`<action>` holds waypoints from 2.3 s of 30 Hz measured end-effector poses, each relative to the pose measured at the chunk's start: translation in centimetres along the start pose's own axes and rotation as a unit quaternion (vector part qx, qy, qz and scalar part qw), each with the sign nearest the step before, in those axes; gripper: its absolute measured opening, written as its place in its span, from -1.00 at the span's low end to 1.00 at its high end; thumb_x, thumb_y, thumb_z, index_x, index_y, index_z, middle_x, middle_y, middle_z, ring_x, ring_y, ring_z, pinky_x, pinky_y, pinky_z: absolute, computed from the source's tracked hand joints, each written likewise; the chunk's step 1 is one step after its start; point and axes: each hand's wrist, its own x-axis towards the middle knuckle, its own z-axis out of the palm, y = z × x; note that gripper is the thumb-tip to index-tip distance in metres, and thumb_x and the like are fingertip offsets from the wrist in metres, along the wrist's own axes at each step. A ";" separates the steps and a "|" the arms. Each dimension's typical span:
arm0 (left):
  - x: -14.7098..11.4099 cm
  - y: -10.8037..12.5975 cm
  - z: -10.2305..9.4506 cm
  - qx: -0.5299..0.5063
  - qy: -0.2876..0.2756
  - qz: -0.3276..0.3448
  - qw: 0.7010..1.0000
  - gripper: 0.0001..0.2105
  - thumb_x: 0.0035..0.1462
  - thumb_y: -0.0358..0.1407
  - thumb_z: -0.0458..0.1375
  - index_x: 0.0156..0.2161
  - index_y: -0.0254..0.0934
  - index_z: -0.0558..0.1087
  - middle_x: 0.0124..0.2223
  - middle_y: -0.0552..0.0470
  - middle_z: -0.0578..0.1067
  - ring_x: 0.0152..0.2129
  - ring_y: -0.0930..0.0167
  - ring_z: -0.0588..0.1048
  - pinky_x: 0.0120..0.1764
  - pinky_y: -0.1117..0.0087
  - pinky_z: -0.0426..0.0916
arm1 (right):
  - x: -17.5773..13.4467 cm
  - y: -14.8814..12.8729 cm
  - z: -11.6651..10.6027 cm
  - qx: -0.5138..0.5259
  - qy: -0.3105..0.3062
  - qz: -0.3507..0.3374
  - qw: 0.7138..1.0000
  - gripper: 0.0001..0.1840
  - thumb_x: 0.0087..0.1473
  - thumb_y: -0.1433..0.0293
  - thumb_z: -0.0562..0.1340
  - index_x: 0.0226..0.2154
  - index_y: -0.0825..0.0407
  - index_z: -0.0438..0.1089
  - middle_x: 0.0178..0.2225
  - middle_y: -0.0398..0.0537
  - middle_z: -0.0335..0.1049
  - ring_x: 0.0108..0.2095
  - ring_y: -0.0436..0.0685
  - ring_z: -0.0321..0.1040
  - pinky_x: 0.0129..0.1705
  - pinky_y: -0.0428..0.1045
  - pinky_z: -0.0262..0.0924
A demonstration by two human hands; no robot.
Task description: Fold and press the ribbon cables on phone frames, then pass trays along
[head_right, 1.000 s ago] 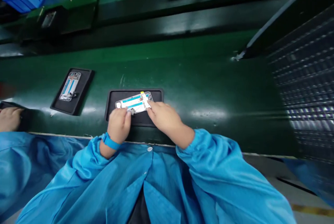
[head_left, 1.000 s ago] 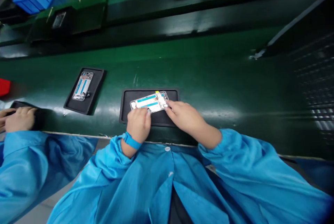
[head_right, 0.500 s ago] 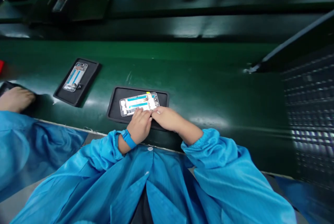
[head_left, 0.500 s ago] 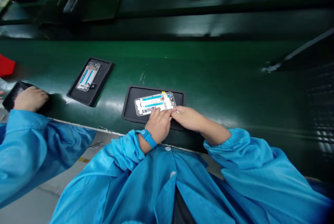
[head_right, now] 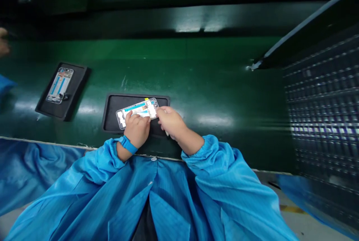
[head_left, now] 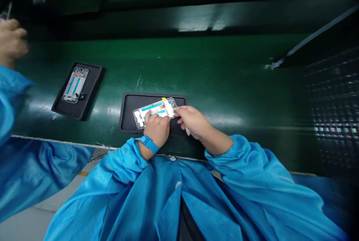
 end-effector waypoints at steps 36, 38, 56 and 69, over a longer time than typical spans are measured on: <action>0.9 0.4 -0.4 0.020 -0.121 -0.041 0.992 -0.80 0.13 -0.36 0.00 -0.32 -0.24 0.49 -0.43 -0.04 0.50 -0.30 0.23 0.40 0.03 -0.03 0.08 | 0.5 3.8 1.1 -0.122 0.240 -0.468 0.842 -0.72 0.17 0.17 -0.10 -0.24 -0.04 0.18 -0.37 -0.06 0.47 -0.31 0.08 0.41 -0.15 0.09 0.27; 0.7 0.3 -0.4 0.018 -0.114 -0.036 0.993 -0.79 0.14 -0.34 -0.01 -0.31 -0.25 0.49 -0.42 -0.04 0.51 -0.28 0.22 0.40 0.03 -0.04 0.08 | 0.5 3.7 1.0 -0.132 0.232 -0.461 0.846 -0.73 0.17 0.18 -0.10 -0.27 -0.04 0.19 -0.36 -0.06 0.47 -0.32 0.07 0.41 -0.15 0.08 0.27; 0.2 0.1 0.3 -0.002 -0.072 -0.054 0.996 -0.81 0.11 -0.37 0.00 -0.39 -0.20 0.46 -0.40 0.01 0.51 -0.19 0.24 0.40 0.04 0.01 0.09 | 0.7 3.8 1.1 -0.076 0.246 -0.428 0.866 -0.74 0.14 0.21 -0.09 -0.19 -0.03 0.12 -0.42 -0.06 0.46 -0.36 0.09 0.40 -0.16 0.11 0.23; 0.3 0.1 0.0 -0.016 -0.094 -0.060 0.994 -0.81 0.13 -0.36 -0.01 -0.37 -0.22 0.47 -0.38 -0.02 0.51 -0.21 0.21 0.39 0.02 -0.04 0.10 | 0.8 3.9 1.1 -0.096 0.236 -0.432 0.865 -0.73 0.15 0.19 -0.09 -0.21 -0.03 0.15 -0.41 -0.06 0.46 -0.32 0.10 0.40 -0.18 0.09 0.25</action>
